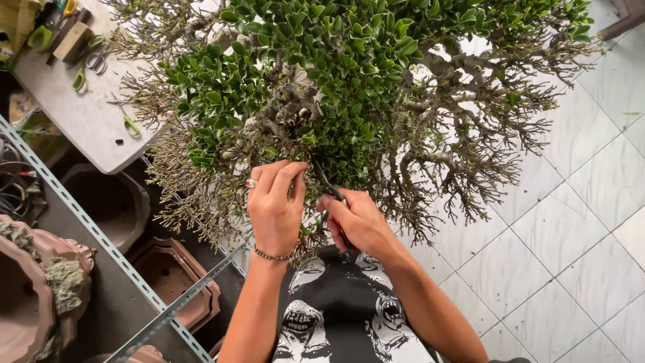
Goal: The person trims a bonsai tree using red-handled pruning shears. They carefully select and cut small branches and leaves from the dense foliage, working methodically around the tree's canopy.
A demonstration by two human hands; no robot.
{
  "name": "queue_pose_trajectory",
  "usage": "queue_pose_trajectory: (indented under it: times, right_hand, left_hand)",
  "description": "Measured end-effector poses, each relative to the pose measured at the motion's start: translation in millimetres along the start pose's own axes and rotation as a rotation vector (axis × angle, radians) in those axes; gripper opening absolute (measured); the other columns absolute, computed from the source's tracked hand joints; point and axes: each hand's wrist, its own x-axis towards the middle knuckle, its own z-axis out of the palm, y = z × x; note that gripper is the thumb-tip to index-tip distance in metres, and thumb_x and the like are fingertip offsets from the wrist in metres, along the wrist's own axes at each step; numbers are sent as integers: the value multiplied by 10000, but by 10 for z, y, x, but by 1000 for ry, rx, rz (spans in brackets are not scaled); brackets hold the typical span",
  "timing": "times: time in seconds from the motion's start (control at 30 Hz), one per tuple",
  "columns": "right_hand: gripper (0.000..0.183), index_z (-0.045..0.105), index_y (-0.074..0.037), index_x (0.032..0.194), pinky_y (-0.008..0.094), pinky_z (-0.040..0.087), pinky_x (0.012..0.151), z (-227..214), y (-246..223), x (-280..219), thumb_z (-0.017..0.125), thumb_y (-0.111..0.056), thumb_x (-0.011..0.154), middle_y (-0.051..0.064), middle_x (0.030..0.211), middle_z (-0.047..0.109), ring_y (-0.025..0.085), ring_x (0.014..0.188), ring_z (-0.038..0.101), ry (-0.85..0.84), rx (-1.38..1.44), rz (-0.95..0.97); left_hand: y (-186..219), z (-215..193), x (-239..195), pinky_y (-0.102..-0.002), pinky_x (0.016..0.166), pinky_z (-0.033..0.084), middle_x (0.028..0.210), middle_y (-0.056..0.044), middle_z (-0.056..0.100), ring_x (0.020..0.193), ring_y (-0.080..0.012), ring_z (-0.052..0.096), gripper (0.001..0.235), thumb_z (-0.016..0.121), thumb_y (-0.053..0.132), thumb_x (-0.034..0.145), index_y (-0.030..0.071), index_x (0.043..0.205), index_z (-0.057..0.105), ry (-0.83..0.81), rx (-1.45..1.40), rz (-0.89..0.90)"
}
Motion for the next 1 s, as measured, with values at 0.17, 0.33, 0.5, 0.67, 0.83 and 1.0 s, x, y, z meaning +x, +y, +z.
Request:
queue_pose_trajectory:
  times: [0.17,0.33,0.5,0.67,0.83,1.0]
  right_hand:
    - [322,668,31,863,318,434,276,-11,279,-52,494,-175,1039,152,489,571,239,334,579,-21,184,74]
    - [303,676,41,902,322,501,317,-42,222,-72,518,-187,1023,183,546,658,261,426,677,-65,81,69]
    - [331,688,40,983,333,591,431,-183,150,-73,495,-215,1066,155,613,669,249,515,701,-63,47,23]
    - [374,703,21,1188,427,626,606,-549,-258,-156,546,-292,1056,245,816,732,348,715,757,17,-617,97]
    - [368,716,59,785,296,507,377,-643,-470,-162,554,-197,993,208,543,684,254,499,689,-88,-417,197]
    - [357,665,71,855,413,578,352,-535,-254,-85,493,-181,1039,207,585,662,304,455,717,-230,-13,127]
  left_hand:
    - [36,-49,47,-282,789,587,967,6,696,944,-176,666,180,771,14,944,156,1054,769,24,-29,25]
    - [10,-42,26,-279,799,587,968,8,711,937,-178,675,187,781,7,935,161,1042,776,32,-35,32]
    - [-15,-67,40,-294,814,590,978,-8,713,941,-189,661,223,755,-12,936,152,1086,778,-2,-45,60]
    - [-19,25,2,-311,826,588,966,-49,689,960,-202,642,296,747,-31,926,136,1169,762,-15,-17,64]
    - [88,41,30,-334,832,582,963,-79,656,963,-220,622,338,660,-18,1002,111,1309,716,-12,-8,55]
    - [70,31,15,-344,829,568,972,-66,634,967,-224,593,409,731,11,937,145,1323,723,-66,98,75]
